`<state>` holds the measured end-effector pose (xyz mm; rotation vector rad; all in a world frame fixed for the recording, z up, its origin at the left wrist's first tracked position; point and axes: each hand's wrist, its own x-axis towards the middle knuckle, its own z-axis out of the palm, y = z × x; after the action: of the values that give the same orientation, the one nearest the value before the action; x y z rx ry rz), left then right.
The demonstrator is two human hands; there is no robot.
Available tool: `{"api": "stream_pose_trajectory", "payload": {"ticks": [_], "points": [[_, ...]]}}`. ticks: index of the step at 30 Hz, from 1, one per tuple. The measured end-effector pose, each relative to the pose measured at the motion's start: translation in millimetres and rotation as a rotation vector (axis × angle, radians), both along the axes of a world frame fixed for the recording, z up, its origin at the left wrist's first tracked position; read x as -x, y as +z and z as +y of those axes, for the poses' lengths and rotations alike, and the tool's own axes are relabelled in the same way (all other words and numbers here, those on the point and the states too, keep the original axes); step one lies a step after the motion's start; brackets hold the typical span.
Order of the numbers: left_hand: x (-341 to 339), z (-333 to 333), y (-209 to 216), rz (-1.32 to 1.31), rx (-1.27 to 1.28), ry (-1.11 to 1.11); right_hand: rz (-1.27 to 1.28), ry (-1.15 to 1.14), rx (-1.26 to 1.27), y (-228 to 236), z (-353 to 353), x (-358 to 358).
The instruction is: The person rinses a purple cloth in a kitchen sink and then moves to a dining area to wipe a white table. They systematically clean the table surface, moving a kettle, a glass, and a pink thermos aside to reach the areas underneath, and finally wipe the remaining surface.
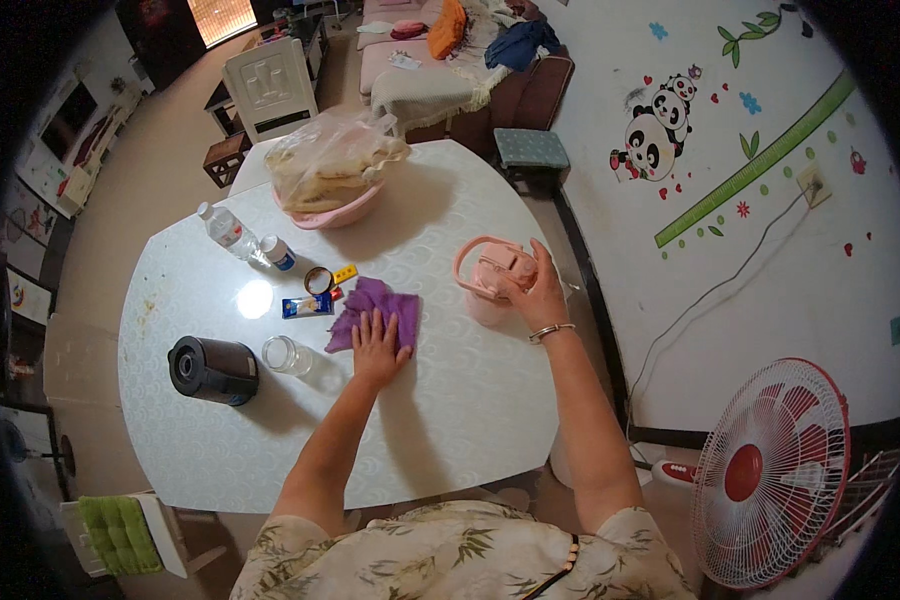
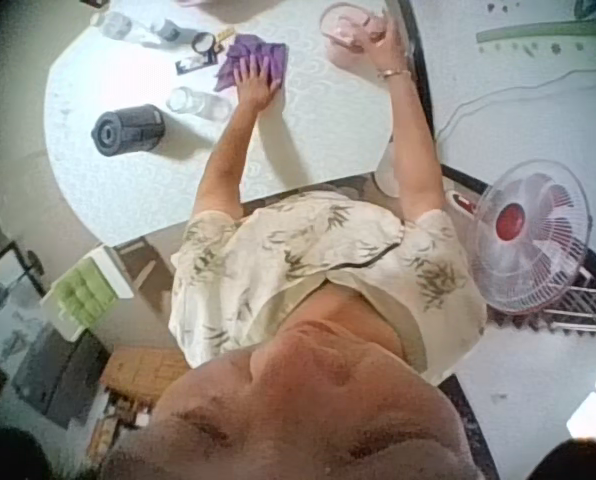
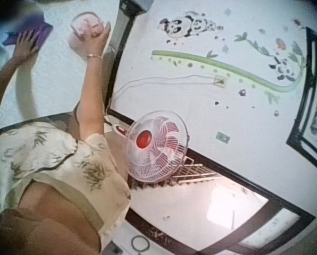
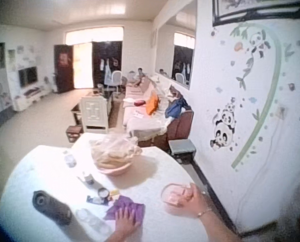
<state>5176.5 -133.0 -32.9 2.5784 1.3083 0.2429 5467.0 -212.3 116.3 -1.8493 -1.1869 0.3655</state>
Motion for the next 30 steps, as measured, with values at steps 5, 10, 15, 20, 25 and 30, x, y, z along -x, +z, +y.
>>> {"api": "stream_pose_trajectory", "payload": {"ticks": [5,10,15,20,25,30], "points": [[38,-94,22,-0.006,0.097,-0.277,0.088,0.042,-0.005,-7,-2,-4],[47,-116,25,0.000,0.131,-0.341,0.115,0.050,0.006,-4,-5,-4],[-33,-7,-3,-0.019,-0.060,0.052,0.166,0.081,0.072,18,-6,3],[-72,-4,-3,0.074,0.025,-0.110,0.025,0.083,0.080,14,-10,-9],[-50,-151,5,0.037,0.133,-0.559,0.026,0.121,0.054,2,-16,-17],[-49,-201,17,-0.043,0.171,-0.777,0.018,0.065,0.109,11,-29,-14]]}}
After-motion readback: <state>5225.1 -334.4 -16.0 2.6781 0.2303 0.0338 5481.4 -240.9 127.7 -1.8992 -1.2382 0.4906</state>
